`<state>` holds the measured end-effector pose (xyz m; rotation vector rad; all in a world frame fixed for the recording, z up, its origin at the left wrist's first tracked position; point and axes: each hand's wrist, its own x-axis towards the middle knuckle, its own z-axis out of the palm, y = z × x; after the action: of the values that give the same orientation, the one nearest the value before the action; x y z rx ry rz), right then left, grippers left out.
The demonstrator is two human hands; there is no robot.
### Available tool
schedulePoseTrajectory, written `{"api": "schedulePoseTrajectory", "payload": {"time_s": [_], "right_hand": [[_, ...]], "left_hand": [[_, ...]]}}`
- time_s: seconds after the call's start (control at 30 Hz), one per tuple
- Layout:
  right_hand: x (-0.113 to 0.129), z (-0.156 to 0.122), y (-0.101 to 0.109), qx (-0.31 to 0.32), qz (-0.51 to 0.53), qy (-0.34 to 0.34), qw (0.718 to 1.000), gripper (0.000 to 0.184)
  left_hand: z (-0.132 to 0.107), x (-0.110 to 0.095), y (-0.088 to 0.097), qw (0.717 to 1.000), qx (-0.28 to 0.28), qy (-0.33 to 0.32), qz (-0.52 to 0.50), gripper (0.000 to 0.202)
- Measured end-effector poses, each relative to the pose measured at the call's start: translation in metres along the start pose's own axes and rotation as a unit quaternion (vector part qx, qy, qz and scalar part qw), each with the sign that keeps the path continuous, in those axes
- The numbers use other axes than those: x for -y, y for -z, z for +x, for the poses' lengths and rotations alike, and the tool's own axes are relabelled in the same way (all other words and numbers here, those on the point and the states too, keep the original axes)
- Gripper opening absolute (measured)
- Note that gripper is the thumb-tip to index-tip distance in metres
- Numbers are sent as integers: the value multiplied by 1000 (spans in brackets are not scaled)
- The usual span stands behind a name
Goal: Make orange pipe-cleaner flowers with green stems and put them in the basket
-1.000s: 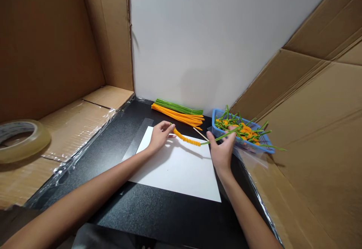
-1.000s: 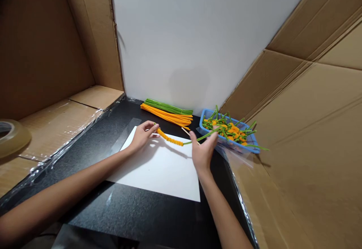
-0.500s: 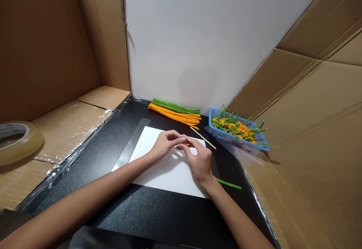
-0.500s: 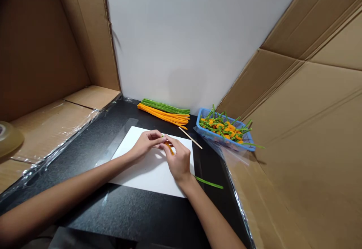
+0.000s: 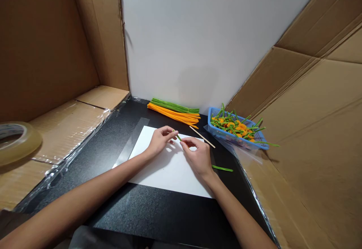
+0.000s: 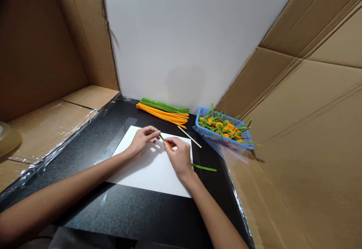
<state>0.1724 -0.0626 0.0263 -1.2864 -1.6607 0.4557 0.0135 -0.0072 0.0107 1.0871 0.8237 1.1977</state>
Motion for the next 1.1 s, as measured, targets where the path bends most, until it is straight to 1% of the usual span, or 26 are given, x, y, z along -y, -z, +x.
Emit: {"api": "schedulePoseTrajectory", "payload": {"time_s": [0.07,0.13,0.2,0.27,0.33,0.4,0.47,0.53,0.63,0.73,0.8,0.87,0.97,1.1], "right_hand": [[-1,1,0,9,8,-11,1000,12],[-3,1,1,37,17,-26,999,17],[-7,1,2,77,9,-36,996,23],[-11,2,4,107,-15,-38,993,20],[-16,4,7,107,-30,-43,993,15],[-20,6,9,85,-22,-60,994,17],[-23,7,10,71,-8,-75,995,20],[-24,8,11,71,-8,-79,994,21],[-23,8,12,86,-33,-66,994,22],[-21,7,11,105,-68,-48,991,26],[-21,6,10,114,-74,-41,990,30],[-22,5,9,109,-63,-40,991,32],[-23,4,6,93,-51,-55,993,31],[-23,4,5,66,-47,-75,994,31]], "left_hand": [[1,-1,1,1000,-16,0,-14,45],[4,-2,3,999,-37,3,-36,47],[8,-3,7,995,-72,1,-63,49],[14,-4,13,989,-116,-8,-88,49],[20,-5,19,982,-156,-16,-106,46],[24,-4,24,977,-175,-15,-120,43],[25,-2,27,979,-160,-4,-127,40],[24,0,27,984,-121,15,-130,38],[21,1,24,989,-69,43,-124,41],[19,1,23,991,-55,54,-113,44],[19,0,23,991,-49,58,-106,44],[18,0,23,993,-32,64,-98,42],[16,2,20,995,2,70,-75,40],[14,8,17,996,40,57,-48,46]]}}
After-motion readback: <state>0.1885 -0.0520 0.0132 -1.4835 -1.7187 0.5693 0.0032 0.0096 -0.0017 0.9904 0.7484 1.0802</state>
